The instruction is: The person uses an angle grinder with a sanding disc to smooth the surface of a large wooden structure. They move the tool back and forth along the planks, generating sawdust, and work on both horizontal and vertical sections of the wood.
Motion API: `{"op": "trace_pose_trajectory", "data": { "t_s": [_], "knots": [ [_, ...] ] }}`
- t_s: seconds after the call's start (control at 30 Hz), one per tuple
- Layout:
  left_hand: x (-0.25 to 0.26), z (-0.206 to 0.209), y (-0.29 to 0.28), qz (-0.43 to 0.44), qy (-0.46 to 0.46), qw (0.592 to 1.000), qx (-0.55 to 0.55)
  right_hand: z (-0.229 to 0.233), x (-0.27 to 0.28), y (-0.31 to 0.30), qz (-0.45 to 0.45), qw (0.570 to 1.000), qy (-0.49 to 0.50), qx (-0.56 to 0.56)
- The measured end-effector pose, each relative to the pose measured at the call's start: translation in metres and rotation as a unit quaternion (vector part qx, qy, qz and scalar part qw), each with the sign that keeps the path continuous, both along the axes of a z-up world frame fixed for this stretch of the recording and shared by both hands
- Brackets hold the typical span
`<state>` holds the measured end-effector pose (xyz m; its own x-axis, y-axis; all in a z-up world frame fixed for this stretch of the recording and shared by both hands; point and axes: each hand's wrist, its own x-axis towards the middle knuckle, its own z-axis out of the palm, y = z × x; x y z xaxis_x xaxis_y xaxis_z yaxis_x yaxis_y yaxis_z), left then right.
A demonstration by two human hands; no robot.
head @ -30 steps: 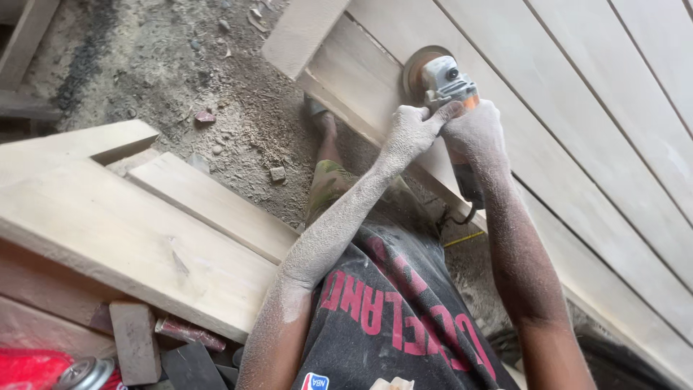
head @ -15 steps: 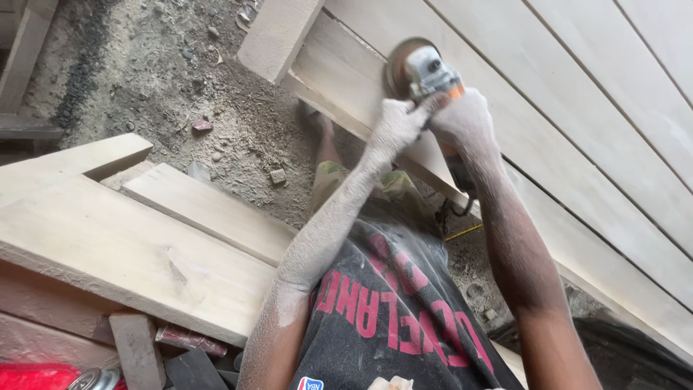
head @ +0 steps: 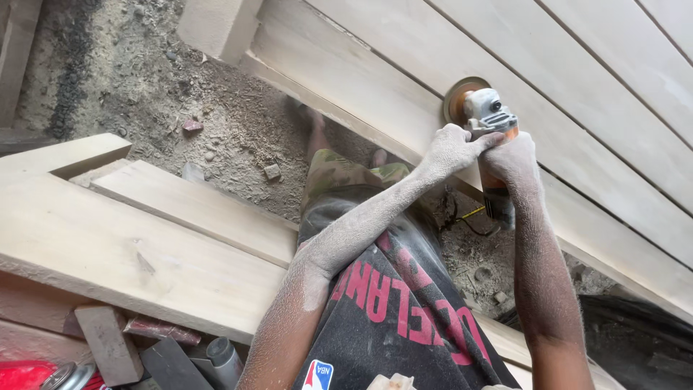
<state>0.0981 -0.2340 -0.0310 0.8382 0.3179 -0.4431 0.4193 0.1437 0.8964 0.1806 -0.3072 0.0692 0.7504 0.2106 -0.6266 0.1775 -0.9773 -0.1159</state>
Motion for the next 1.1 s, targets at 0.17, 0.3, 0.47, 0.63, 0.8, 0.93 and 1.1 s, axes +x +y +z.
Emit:
{"op": "trace_pose_trajectory", "data": {
  "t_s": [0.17,0.3,0.47,0.63,0.8,0.93,1.1],
  "knots": [
    [0.005,-0.001,-0.014,-0.069,0.043,0.997,-0.011,0.002,0.0,-0.02,-0.01,1.0,0.0,-0.005],
    [-0.026,0.012,0.008,-0.062,0.043,0.996,-0.036,0.008,-0.02,-0.009,-0.021,0.999,0.017,0.036],
    [-0.06,0.032,0.048,-0.02,0.106,0.989,-0.103,0.028,-0.043,0.034,-0.009,0.994,0.061,0.091],
    [-0.086,0.05,0.094,0.034,0.183,0.977,-0.105,0.055,-0.059,0.099,0.043,0.993,0.09,0.059],
    [-0.115,0.061,0.12,0.062,0.206,0.976,-0.033,0.058,-0.073,0.135,0.162,0.974,0.085,0.137],
    [-0.13,0.065,0.148,0.056,0.204,0.977,-0.039,0.058,-0.08,0.159,0.172,0.967,0.101,0.16],
    [-0.148,0.064,0.164,0.107,0.2,0.968,-0.11,0.035,-0.089,0.176,0.193,0.968,0.085,0.134]
  ]
}}
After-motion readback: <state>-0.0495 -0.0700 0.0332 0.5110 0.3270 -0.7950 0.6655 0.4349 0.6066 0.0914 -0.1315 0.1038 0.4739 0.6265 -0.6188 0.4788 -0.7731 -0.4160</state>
